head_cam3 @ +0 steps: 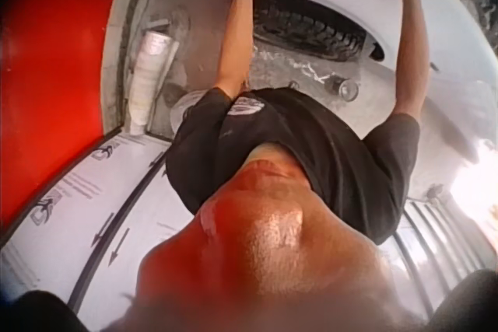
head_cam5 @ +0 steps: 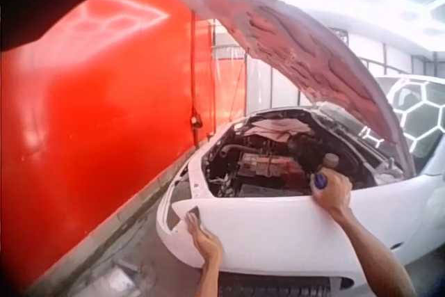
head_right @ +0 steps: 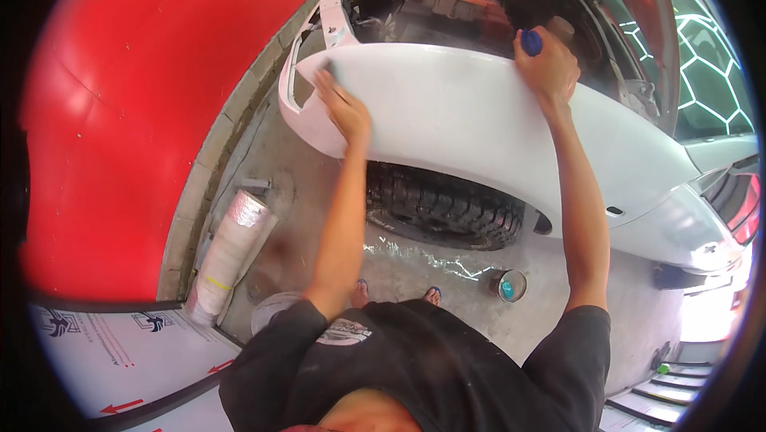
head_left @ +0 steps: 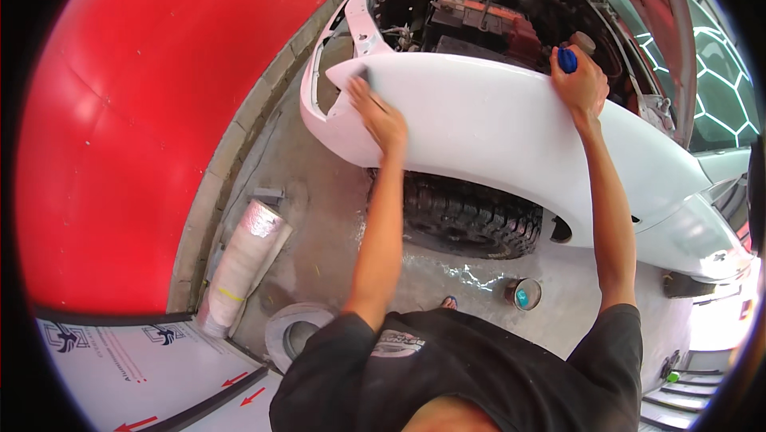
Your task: Sanding the fender of a white car using a sanding block and water for body preparation.
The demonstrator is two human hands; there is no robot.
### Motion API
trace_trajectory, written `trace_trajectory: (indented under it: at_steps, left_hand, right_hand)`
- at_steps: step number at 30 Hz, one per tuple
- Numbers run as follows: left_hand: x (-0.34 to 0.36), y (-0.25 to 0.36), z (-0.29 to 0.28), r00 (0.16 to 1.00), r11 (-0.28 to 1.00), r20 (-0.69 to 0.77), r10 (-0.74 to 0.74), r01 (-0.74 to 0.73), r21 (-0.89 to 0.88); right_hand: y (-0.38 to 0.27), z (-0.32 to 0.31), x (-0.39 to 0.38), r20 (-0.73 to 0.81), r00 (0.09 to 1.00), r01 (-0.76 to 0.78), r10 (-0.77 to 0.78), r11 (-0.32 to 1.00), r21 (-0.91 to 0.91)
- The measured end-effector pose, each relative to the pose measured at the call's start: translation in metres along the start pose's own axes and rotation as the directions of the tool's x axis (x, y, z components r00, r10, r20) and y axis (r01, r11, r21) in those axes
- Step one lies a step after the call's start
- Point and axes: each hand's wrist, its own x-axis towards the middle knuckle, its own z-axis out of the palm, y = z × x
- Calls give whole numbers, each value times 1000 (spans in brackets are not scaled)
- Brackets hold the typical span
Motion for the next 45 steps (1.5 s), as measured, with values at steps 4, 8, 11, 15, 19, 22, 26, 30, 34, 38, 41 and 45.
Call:
trace_trajectory:
  at_steps: [4, 8, 11, 15, 19, 22, 26, 30, 34, 38, 41, 45]
  left_hand:
    - [-1, 7, -3, 997, 993, 20, 81, -79, -84]
    - [12, 8, -3, 996, 995, -16, -86, 87, 44]
    - [-16, 21, -4, 998, 997, 63, 22, -18, -70]
    - [5, 13, -4, 1000, 1000, 6, 11, -11, -6]
    - [-7, 26, -2, 992, 978, 11, -123, 123, -171]
    - [-27, 30, -3, 953, 954, 54, 298, -297, -24]
    - [11, 17, 0, 990, 991, -84, -110, 103, -83]
    - [-22, 37, 3, 985, 987, 82, 150, -145, -66]
    - [-8, 34, 2, 991, 971, -53, 127, -135, -196]
    - [-5, 40, 4, 996, 993, -69, 61, -68, -101]
    - [-25, 45, 3, 920, 921, 44, 390, -390, -14]
    - [11, 33, 0, 995, 988, -77, -57, 45, -148]
  right_hand:
    - [0, -1, -1, -24, 1000, 4, -4, 1000, 9]
    - [2, -1, -1, -41, 998, 38, -38, 999, 7]
    - [2, 0, -1, -44, 999, 15, -14, 1000, 24]
    - [1, -2, -2, -21, 1000, -4, 4, 1000, 29]
    - [1, -5, -2, 36, 999, -21, 20, 1000, 17]
    - [2, -3, 0, 11, 1000, 5, -5, 999, 45]
    - [4, -1, 0, -21, 1000, 15, -15, 1000, 10]
    - [6, 0, 0, 27, 999, -18, 18, 1000, 4]
    - [7, 1, -1, -26, 999, 20, -20, 999, 29]
    - [7, 0, -1, -19, 1000, 4, -4, 1000, 9]
    - [6, 0, -1, 0, 1000, 1, -1, 1000, 25]
    - [6, 0, -2, -36, 999, 3, -3, 1000, 23]
